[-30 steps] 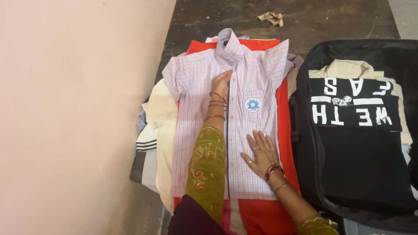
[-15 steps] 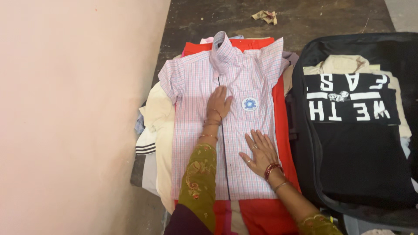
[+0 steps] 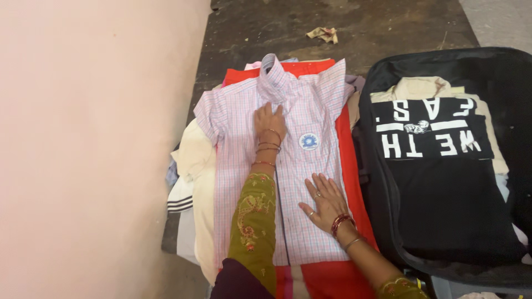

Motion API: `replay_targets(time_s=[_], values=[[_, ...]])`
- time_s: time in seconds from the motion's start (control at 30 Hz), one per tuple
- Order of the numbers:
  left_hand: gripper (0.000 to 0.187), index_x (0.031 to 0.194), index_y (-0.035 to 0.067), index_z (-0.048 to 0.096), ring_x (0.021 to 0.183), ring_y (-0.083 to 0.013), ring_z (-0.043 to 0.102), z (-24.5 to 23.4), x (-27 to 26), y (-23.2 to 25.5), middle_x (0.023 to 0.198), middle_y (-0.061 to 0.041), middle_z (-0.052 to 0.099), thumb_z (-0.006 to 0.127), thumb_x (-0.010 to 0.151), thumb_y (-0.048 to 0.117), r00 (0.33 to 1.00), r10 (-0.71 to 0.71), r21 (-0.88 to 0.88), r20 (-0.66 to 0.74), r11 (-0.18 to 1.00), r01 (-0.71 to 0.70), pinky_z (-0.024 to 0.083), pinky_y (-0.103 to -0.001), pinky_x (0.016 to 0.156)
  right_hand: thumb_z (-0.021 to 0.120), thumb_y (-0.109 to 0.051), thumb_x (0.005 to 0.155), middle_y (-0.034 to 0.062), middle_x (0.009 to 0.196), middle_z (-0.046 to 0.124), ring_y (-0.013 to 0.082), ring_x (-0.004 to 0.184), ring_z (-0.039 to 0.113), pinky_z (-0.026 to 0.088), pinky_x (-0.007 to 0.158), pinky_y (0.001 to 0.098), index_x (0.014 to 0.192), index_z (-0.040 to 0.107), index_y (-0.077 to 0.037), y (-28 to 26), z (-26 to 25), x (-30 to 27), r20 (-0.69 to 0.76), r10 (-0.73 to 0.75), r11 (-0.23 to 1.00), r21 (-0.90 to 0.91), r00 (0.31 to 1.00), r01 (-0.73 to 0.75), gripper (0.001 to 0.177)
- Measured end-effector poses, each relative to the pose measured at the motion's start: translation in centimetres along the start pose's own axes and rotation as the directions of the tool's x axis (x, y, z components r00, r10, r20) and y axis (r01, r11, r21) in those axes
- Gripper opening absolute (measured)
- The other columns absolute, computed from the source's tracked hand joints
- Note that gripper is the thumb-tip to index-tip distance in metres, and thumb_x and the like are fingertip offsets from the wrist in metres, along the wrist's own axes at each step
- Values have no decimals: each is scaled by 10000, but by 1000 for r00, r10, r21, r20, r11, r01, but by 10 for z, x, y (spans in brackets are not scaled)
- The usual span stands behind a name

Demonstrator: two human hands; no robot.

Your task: The person smooths a pair of red trousers and then fastens the buttons of a shirt before placing it on top of other clothes in a suitcase.

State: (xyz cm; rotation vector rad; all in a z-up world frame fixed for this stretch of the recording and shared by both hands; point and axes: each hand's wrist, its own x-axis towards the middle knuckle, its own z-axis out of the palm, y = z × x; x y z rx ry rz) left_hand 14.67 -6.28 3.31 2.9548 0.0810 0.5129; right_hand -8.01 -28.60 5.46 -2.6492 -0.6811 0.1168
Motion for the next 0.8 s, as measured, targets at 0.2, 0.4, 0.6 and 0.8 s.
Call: replay_targets(time_s=[0.2, 0.4, 0.6, 0.8], values=[[779, 1557, 85, 423, 998, -399, 710, 21, 35, -25, 1059, -201, 733, 683, 845, 266, 843, -501, -114, 197, 842, 527, 557, -512, 861, 508, -549, 963, 226, 1583, 346, 349, 1502, 252, 135, 1229, 462, 1491, 437, -32, 2, 0, 2, -8, -20, 1000, 6, 1000, 20, 742], [643, 1279, -1, 618, 1040, -436, 696, 124, 48, -61, 1106, -262, 724, 802, 820, 410, 911, -399, -397, -103, 856, 330, 552, -472, 894, 515, -541, 964, 221, 1582, 352, 343, 1503, 256, 143, 1232, 463, 1485, 451, -37, 1, -2, 1, -24, -13, 1000, 15, 1000, 14, 728], [539, 1034, -48, 687, 960, -392, 722, 92, 61, -32, 1013, -250, 731, 857, 716, 352, 851, -505, -511, 145, 698, 501, 559, -443, 885, 549, -503, 951, 212, 1574, 370, 349, 1497, 266, 151, 1226, 464, 1472, 474, -50, 1, -4, 1, -19, 2, 997, 75, 1000, 0, 694], [230, 873, 113, 815, 1157, -409, 590, 14, 25, 18, 1217, -219, 632, 861, 709, 267, 766, -552, -433, -329, 809, 397, 467, -465, 1003, 565, -499, 944, 210, 1568, 391, 350, 1494, 277, 165, 1230, 466, 1463, 484, -55, 2, -4, 0, -43, -8, 997, 71, 999, 11, 688]])
